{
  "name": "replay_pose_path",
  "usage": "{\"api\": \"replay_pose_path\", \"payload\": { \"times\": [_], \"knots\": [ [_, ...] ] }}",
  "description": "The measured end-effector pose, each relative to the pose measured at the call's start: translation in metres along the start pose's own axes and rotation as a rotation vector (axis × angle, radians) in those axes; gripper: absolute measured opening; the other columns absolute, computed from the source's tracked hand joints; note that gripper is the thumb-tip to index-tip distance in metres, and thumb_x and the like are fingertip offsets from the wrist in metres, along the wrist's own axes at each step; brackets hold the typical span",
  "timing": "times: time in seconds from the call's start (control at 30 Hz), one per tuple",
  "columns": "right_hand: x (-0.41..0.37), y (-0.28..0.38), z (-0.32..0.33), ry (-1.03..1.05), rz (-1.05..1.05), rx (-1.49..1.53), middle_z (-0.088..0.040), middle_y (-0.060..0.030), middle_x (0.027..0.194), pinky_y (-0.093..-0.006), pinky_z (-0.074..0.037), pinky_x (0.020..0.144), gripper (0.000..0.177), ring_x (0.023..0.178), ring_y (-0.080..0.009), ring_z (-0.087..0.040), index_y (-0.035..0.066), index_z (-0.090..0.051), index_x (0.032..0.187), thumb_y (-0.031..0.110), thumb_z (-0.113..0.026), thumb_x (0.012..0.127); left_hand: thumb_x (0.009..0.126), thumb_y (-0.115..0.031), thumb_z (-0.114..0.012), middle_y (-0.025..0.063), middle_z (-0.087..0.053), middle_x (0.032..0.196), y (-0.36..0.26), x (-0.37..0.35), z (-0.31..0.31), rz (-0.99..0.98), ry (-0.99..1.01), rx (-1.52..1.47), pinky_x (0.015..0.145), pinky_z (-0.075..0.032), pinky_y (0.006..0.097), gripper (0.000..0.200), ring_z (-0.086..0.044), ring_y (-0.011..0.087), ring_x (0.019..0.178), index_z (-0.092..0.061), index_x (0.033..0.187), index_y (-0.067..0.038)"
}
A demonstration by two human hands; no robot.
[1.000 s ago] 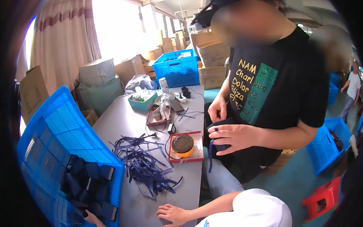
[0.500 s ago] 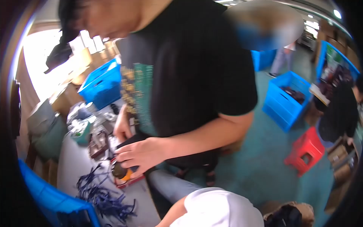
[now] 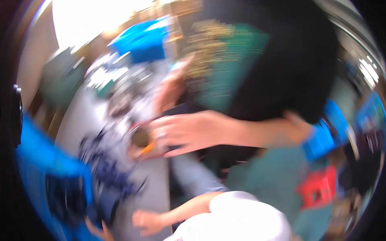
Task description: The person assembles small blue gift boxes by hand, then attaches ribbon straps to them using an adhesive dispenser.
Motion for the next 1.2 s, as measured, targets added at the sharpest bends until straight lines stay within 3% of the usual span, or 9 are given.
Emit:
{"api": "replay_pose_path", "payload": {
  "times": [0.17, 0.4, 0.7, 0.77, 0.8, 0.83, 0.9, 1.03, 1.2],
  "knots": [
    [0.014, 0.010, -0.008, 0.098, -0.080, 0.020, -0.057, -0.0109, 0.102, -0.0419, -0.038, 0.089, 0.038, 0.103, -0.0300, -0.050, 0.004, -0.057, 0.094, 0.024, -0.072, 0.065, 0.081, -0.021, -0.062, 0.0167, -0.047, 0.126, 0.034, -0.045, 0.116, 0.419, -0.009, 0.393, 0.100, -0.029, 0.0424, 0.048, -0.041, 0.0326, 0.118, -0.047, 0.122, -0.001],
    [0.047, -0.003, -0.041, 0.272, -0.153, -0.068, -0.056, -0.0116, 0.101, -0.0423, -0.035, 0.090, 0.041, 0.105, -0.0328, -0.048, 0.003, -0.056, 0.095, 0.018, -0.072, 0.060, 0.075, -0.032, -0.067, 0.0216, -0.037, 0.130, 0.228, -0.120, 0.220, 0.752, -0.149, 0.952, 0.099, -0.030, 0.0472, 0.065, -0.034, 0.0388, 0.120, -0.040, 0.126, -0.003],
    [0.058, 0.009, -0.035, 0.278, -0.165, -0.168, -0.056, -0.0089, 0.099, -0.0403, -0.037, 0.086, 0.046, 0.099, -0.0305, -0.050, 0.005, -0.057, 0.095, 0.027, -0.074, 0.058, 0.062, -0.073, -0.058, 0.0214, -0.023, 0.142, 0.372, -0.106, 0.258, 1.541, -0.254, 0.916, 0.099, -0.026, 0.0577, 0.102, -0.023, 0.0439, 0.128, -0.023, 0.140, -0.018],
    [0.067, 0.022, -0.036, 0.292, -0.200, -0.124, -0.053, -0.0187, 0.105, -0.0474, -0.036, 0.090, 0.046, 0.105, -0.0370, -0.046, 0.001, -0.055, 0.102, 0.020, -0.072, 0.063, 0.058, -0.072, -0.062, 0.0215, -0.018, 0.144, 0.386, -0.097, 0.251, 1.717, -0.087, 0.833, 0.102, -0.024, 0.0554, 0.103, -0.023, 0.0433, 0.128, -0.025, 0.140, -0.022],
    [0.066, 0.021, -0.036, 0.288, -0.195, -0.112, -0.052, -0.0195, 0.106, -0.0479, -0.035, 0.090, 0.050, 0.106, -0.0379, -0.045, 0.000, -0.055, 0.104, 0.016, -0.073, 0.060, 0.058, -0.071, -0.064, 0.0229, -0.022, 0.141, 0.399, -0.103, 0.246, 1.652, -0.099, 0.822, 0.102, -0.026, 0.0517, 0.100, -0.027, 0.0425, 0.126, -0.030, 0.138, -0.021],
    [0.069, 0.022, -0.035, 0.332, -0.184, -0.152, -0.053, -0.0178, 0.111, -0.0437, -0.036, 0.093, 0.045, 0.110, -0.0329, -0.045, -0.002, -0.054, 0.108, 0.026, -0.065, 0.077, 0.057, -0.069, -0.065, 0.0242, -0.025, 0.139, 0.403, -0.101, 0.239, 1.590, -0.113, 0.815, 0.102, -0.029, 0.0481, 0.097, -0.032, 0.0417, 0.124, -0.035, 0.136, -0.021],
    [0.060, 0.009, -0.038, 0.307, -0.176, -0.213, -0.056, -0.0080, 0.099, -0.0396, -0.037, 0.086, 0.048, 0.098, -0.0292, -0.051, 0.005, -0.057, 0.095, 0.029, -0.075, 0.057, 0.058, -0.066, -0.067, 0.0253, -0.034, 0.133, 0.405, -0.086, 0.228, 1.508, -0.002, 0.708, 0.099, -0.035, 0.0424, 0.090, -0.041, 0.0398, 0.118, -0.045, 0.129, -0.018],
    [0.057, 0.010, -0.035, 0.319, -0.167, -0.209, -0.056, -0.0075, 0.100, -0.0397, -0.036, 0.087, 0.050, 0.099, -0.0278, -0.051, 0.005, -0.056, 0.097, 0.030, -0.076, 0.058, 0.053, -0.057, -0.076, 0.0261, -0.041, 0.125, 0.390, -0.067, 0.191, 1.228, 0.013, 0.597, 0.096, -0.039, 0.0416, 0.088, -0.045, 0.0379, 0.114, -0.051, 0.123, -0.011],
    [0.047, 0.006, -0.034, 0.261, -0.123, -0.163, -0.056, -0.0115, 0.098, -0.0409, -0.036, 0.088, 0.045, 0.101, -0.0313, -0.050, 0.003, -0.057, 0.095, 0.025, -0.074, 0.060, 0.054, -0.067, -0.068, 0.0266, -0.042, 0.124, 0.344, -0.034, 0.149, 1.391, 0.345, 0.619, 0.096, -0.037, 0.0417, 0.097, -0.043, 0.0388, 0.115, -0.050, 0.119, 0.001]
  ]
}}
Point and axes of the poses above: each hand's wrist, its own x-axis towards the middle knuckle, its own z-axis out of the back of the hand, y = z × x, the point moved 2 cm from there along x, towards the middle knuckle
